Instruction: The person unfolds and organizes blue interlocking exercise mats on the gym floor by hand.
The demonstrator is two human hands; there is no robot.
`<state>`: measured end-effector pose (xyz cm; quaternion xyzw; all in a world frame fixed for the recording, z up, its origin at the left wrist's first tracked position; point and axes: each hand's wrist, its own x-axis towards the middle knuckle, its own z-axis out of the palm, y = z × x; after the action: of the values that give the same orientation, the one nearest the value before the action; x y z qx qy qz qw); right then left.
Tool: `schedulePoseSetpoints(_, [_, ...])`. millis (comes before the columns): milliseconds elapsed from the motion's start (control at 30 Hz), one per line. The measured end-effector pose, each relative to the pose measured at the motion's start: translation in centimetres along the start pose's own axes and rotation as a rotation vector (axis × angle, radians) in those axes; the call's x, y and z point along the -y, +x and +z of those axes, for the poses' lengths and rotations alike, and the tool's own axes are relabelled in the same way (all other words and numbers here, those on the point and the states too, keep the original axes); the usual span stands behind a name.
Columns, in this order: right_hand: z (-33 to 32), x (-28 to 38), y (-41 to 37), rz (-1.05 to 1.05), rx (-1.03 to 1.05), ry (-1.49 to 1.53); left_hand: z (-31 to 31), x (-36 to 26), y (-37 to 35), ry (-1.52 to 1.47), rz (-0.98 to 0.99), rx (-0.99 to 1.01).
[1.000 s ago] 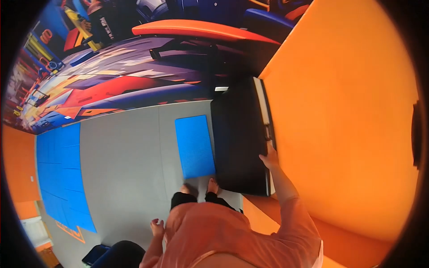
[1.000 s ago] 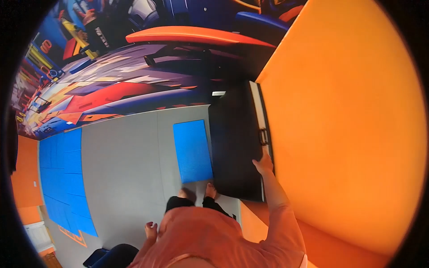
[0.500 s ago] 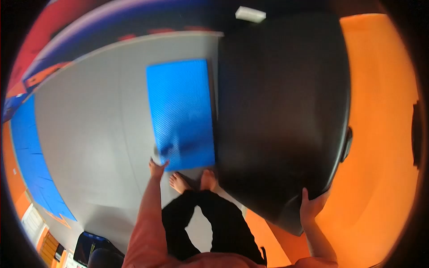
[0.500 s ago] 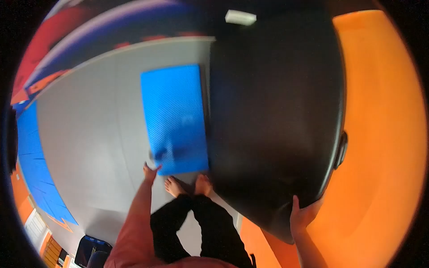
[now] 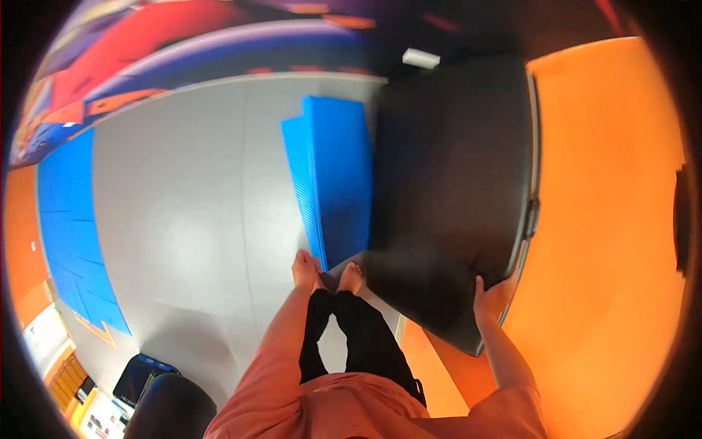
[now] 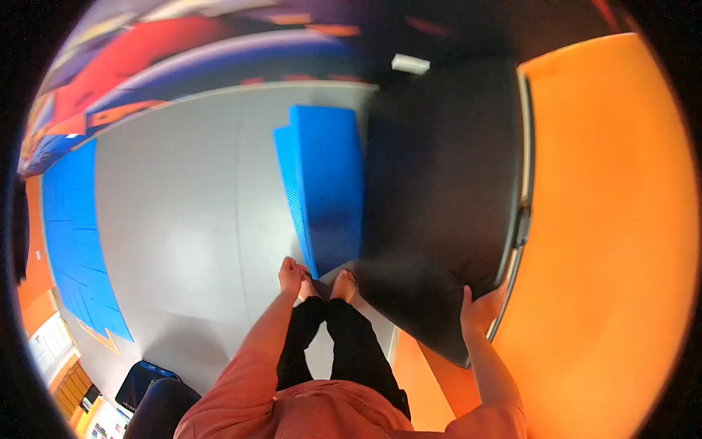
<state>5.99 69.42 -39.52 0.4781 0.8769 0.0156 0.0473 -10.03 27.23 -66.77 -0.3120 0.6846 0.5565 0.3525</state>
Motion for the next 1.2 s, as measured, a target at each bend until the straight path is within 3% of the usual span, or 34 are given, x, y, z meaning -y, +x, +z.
schedulePoseSetpoints(133, [-1.9, -2.2, -0.2, -0.147, 0.083, 0.017, -8.3, -1.3, -7.2, 0.268, 0.298, -0.072])
schedulePoseSetpoints(200, [-5.4, -1.9, -0.4, -0.041, 0.446, -0.103, -13.4, -2.9, -13.0, 0.439, 0.689, 0.075])
schedulePoseSetpoints(267, [-4.3, -4.8, 0.7, -0.045, 0.512, 0.072, -20.1, -6.3, -24.0, 0.361, 0.387, 0.068])
schedulePoseSetpoints(300, [-4.3, -6.5, -0.1, -0.022, 0.598, 0.22, -24.8, -2.7, -26.3, 0.355, 0.321, 0.026])
schedulePoseSetpoints(333, [-5.5, -6.7, -1.3, -0.024, 0.592, 0.233, -29.3, 0.4, -29.0, 0.522, 0.446, -0.115])
schedulePoseSetpoints(400, [-7.8, -8.3, -4.8, -0.001, 0.864, 0.461, -37.5, 5.8, -35.2, 0.542, 0.218, -0.3])
schedulePoseSetpoints(433, [-9.5, -8.6, -6.8, -0.025, 0.879, 0.437, -40.7, 5.1, -38.8, 0.889, 0.031, -0.309])
schedulePoseSetpoints(467, [-13.6, -7.6, -9.0, 0.0, 0.931, 0.514, -45.0, 8.9, -39.9, 1.458, 0.299, -0.257])
schedulePoseSetpoints(500, [-16.0, -7.4, -10.7, 0.065, 1.006, 0.479, -46.3, 10.2, -42.8, 1.015, 0.205, -0.431])
schedulePoseSetpoints(533, [-16.8, -8.2, -12.6, -0.03, 0.947, 0.506, -47.9, 10.6, -45.9, 0.559, 0.119, -0.572])
schedulePoseSetpoints(600, [-17.5, -10.1, -15.0, -0.13, 0.865, 0.543, -48.5, 10.0, -48.1, 0.291, -0.103, -0.609])
schedulePoseSetpoints(633, [-17.4, -11.0, -15.8, -0.185, 0.843, 0.487, -47.8, 10.0, -47.8, 0.286, -0.088, -0.607])
schedulePoseSetpoints(700, [-17.1, -13.1, -16.8, -0.236, 0.818, 0.43, -45.3, 10.5, -46.9, 0.038, -0.272, -0.572])
schedulePoseSetpoints(767, [-17.0, -14.7, -16.6, -0.168, 0.792, 0.484, -40.3, 10.2, -44.9, -0.056, -0.172, -0.404])
schedulePoseSetpoints(833, [-16.9, -16.6, -16.5, -0.132, 0.779, 0.511, -34.9, 10.3, -42.7, 0.052, 0.014, -0.186])
schedulePoseSetpoints(900, [-16.5, -18.9, -17.0, 0.005, 0.795, 0.548, -30.5, 7.2, -42.4, 0.604, 0.174, 0.096])
schedulePoseSetpoints(1000, [-14.3, -22.0, -17.3, -0.094, 0.742, 0.378, -24.8, 1.4, -48.3, 0.645, 0.301, 0.013])
schedulePoseSetpoints(1133, [-16.4, -17.9, -18.0, -0.188, 0.655, 0.382, -25.2, 1.8, -49.7, 0.608, 0.221, -0.108])
schedulePoseSetpoints(1200, [-16.6, -16.4, -18.6, -0.165, 0.79, 0.694, -27.5, 4.1, -49.8, 0.618, 0.202, -0.068])
